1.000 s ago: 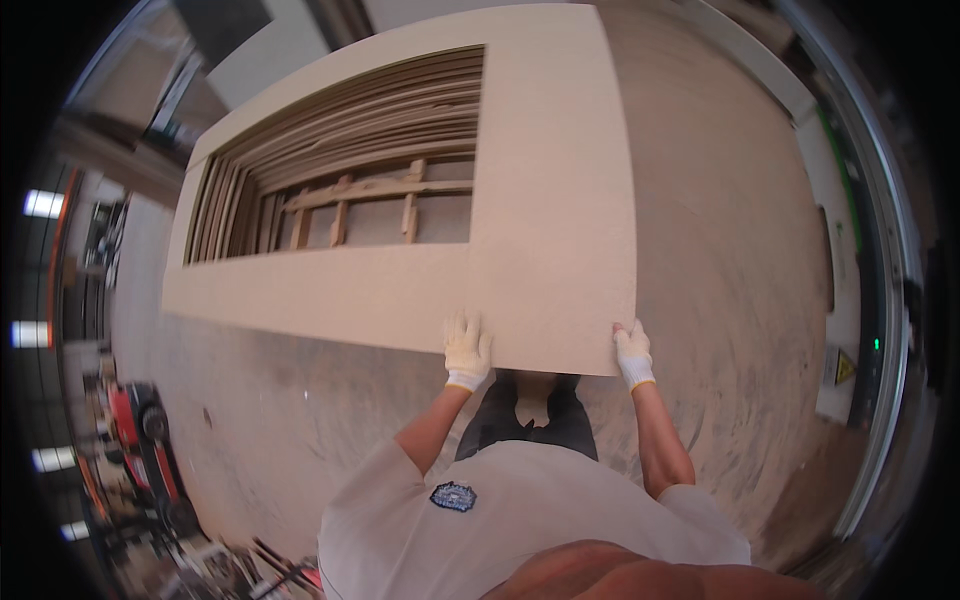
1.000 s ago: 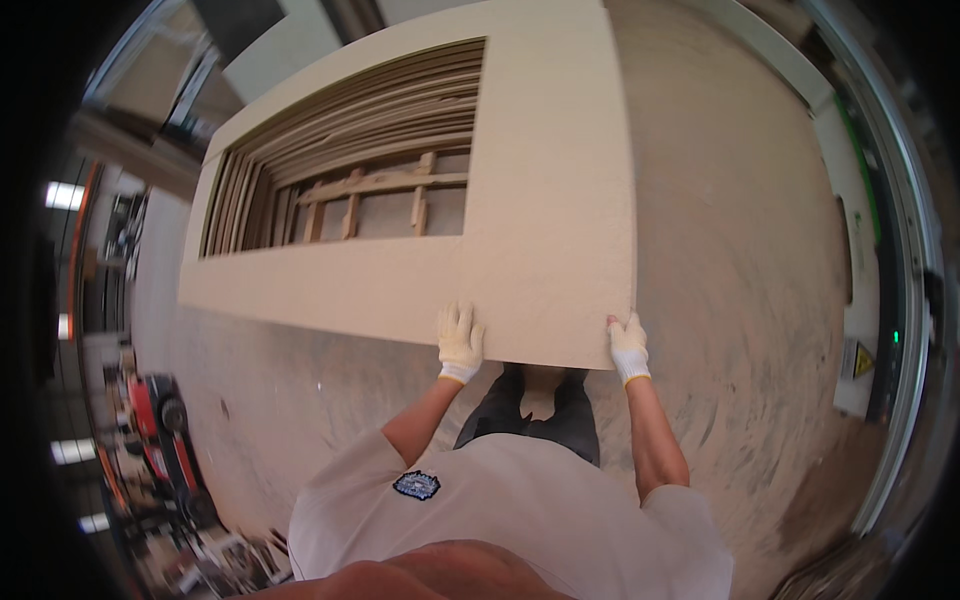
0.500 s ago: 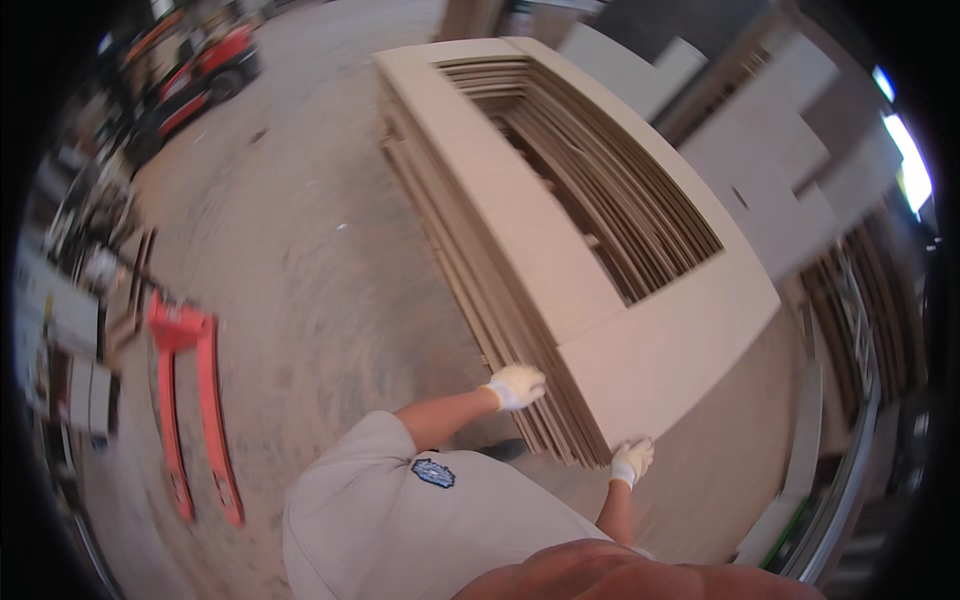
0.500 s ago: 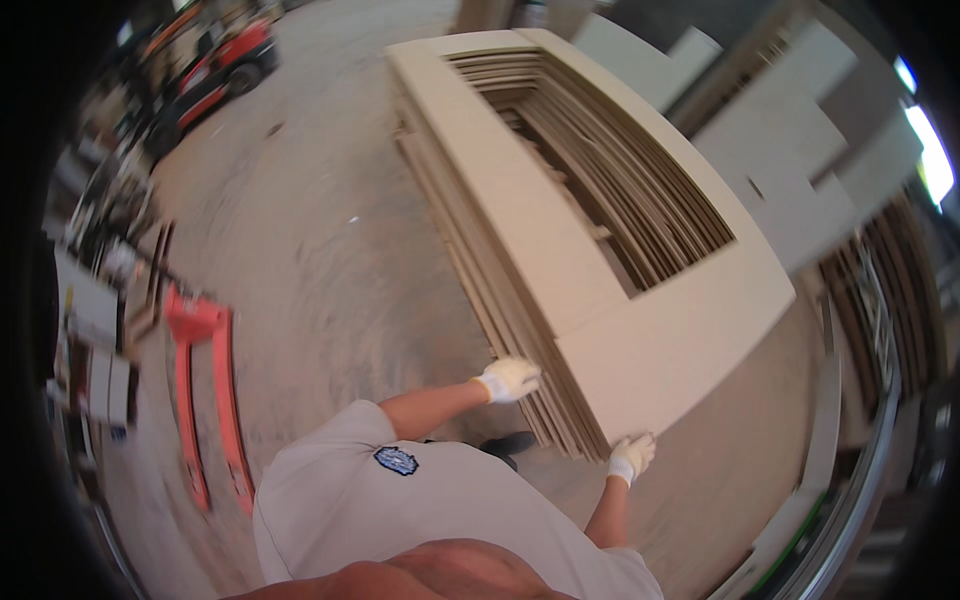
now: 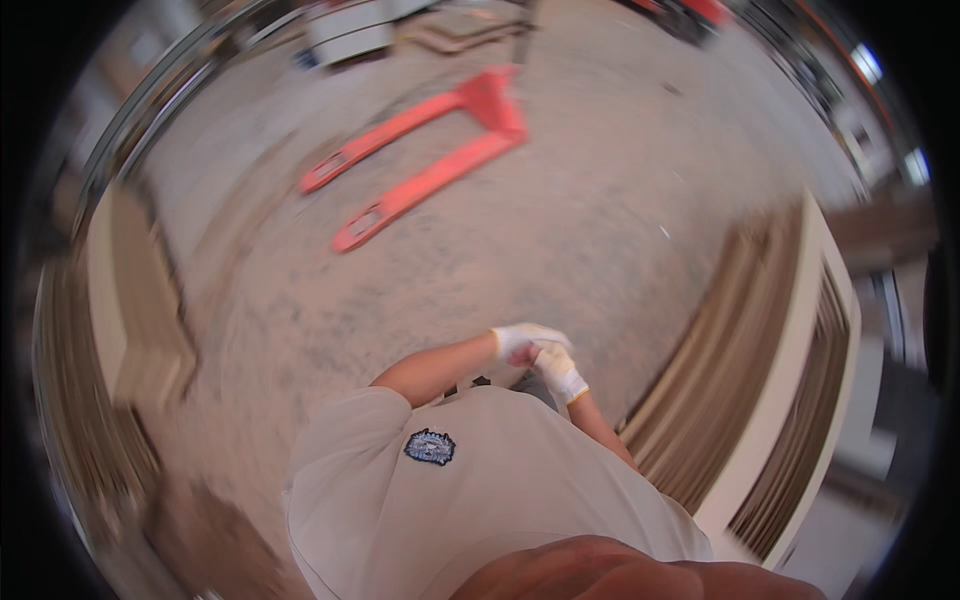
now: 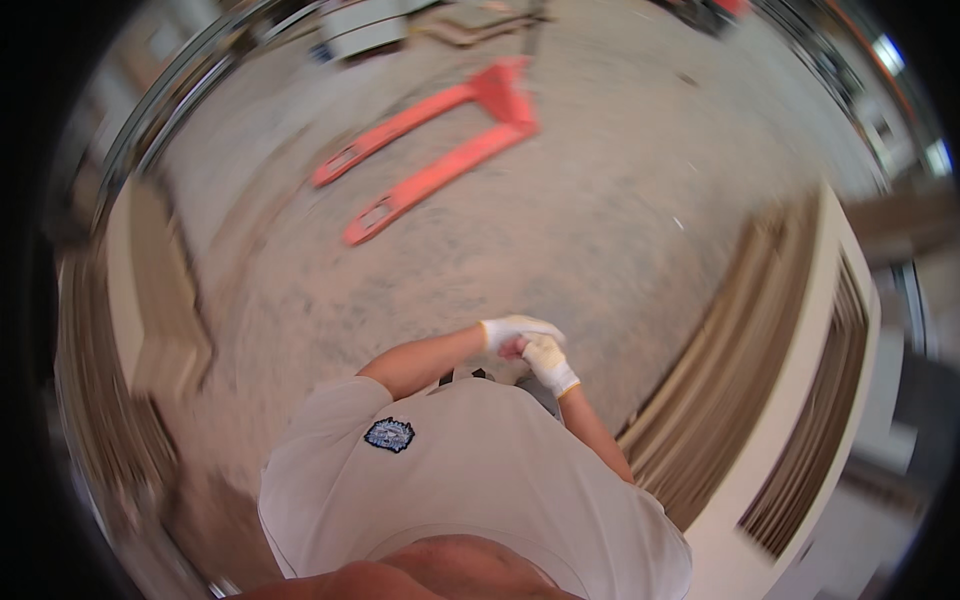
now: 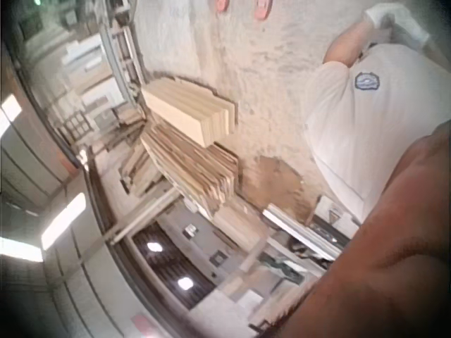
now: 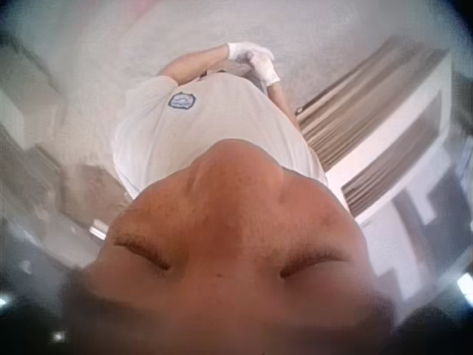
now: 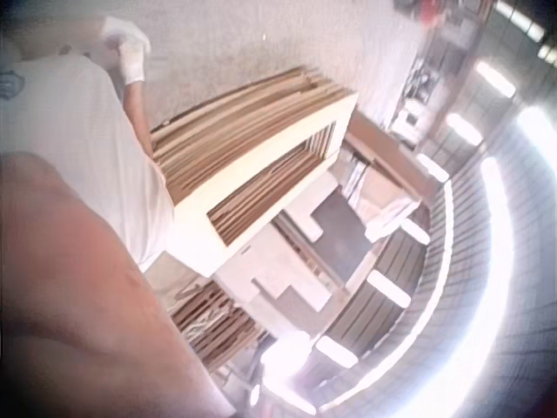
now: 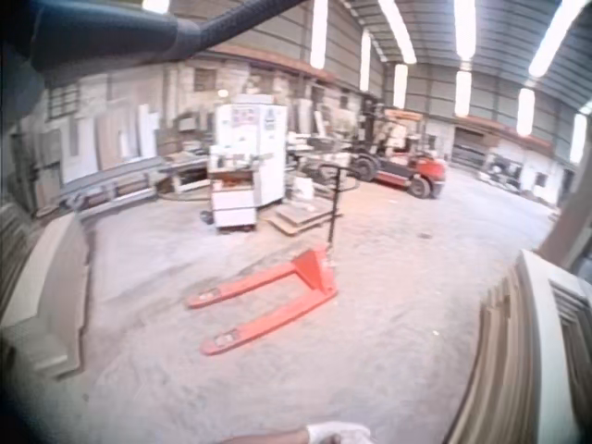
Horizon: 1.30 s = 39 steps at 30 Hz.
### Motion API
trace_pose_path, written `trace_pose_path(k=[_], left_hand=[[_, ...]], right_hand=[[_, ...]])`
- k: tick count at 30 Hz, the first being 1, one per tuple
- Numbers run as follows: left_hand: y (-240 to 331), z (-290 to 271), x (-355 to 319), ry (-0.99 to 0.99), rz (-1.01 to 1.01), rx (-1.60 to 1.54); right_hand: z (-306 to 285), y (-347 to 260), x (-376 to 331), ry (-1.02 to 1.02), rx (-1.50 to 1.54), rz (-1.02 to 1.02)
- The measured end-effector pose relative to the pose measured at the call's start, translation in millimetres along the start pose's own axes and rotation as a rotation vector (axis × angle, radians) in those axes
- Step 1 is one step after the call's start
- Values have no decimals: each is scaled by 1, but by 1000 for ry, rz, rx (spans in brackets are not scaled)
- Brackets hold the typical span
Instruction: The person uses a yellow measuring tool to check a panel on a conveyor, then removes the panel and stacks it with other panels on the floor. The person also briefly interacts with a computer mouse and keyboard at a control station.
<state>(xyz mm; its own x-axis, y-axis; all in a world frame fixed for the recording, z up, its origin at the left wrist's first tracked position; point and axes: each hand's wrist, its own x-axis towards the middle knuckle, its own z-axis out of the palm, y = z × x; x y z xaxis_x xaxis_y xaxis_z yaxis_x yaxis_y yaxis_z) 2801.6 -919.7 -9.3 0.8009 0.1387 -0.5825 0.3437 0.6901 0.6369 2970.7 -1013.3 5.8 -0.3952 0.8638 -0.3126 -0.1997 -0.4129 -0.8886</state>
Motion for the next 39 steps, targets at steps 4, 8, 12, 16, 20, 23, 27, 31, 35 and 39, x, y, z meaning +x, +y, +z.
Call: trace_pose_path(k=[4,8,12,16,20,23,27,31,35,39], left_hand=[[25,-36,-122,105,436,-194],[7,-168,-234,-167,555,-503],[-92,-316,-326,1176,583,-11],[-283,-306,-400,1758,-470,-409],[-430,-181,-433,1616,-807,-828],[-465,-138,-439,1535,-852,-1163],[-461,-202,-464,1424,-813,-1287],[-430,-413,-572,1496,-635,-844],[-335,-706,-743,1644,-351,-348],[-219,-914,-893,1845,267,-179]], right_hand=[[6,-20,145,-51,287,15],[-17,-11,266,367,-1177,388],[11,-5,407,-47,-1424,666],[138,-31,582,-526,-1659,332],[338,-63,759,-740,-1682,36],[492,-61,862,-850,-1655,-114],[629,-8,931,-942,-1626,-209],[641,53,942,-1112,-1593,-76],[566,68,952,-1294,-1744,35],[513,49,1017,-937,-1744,685]])
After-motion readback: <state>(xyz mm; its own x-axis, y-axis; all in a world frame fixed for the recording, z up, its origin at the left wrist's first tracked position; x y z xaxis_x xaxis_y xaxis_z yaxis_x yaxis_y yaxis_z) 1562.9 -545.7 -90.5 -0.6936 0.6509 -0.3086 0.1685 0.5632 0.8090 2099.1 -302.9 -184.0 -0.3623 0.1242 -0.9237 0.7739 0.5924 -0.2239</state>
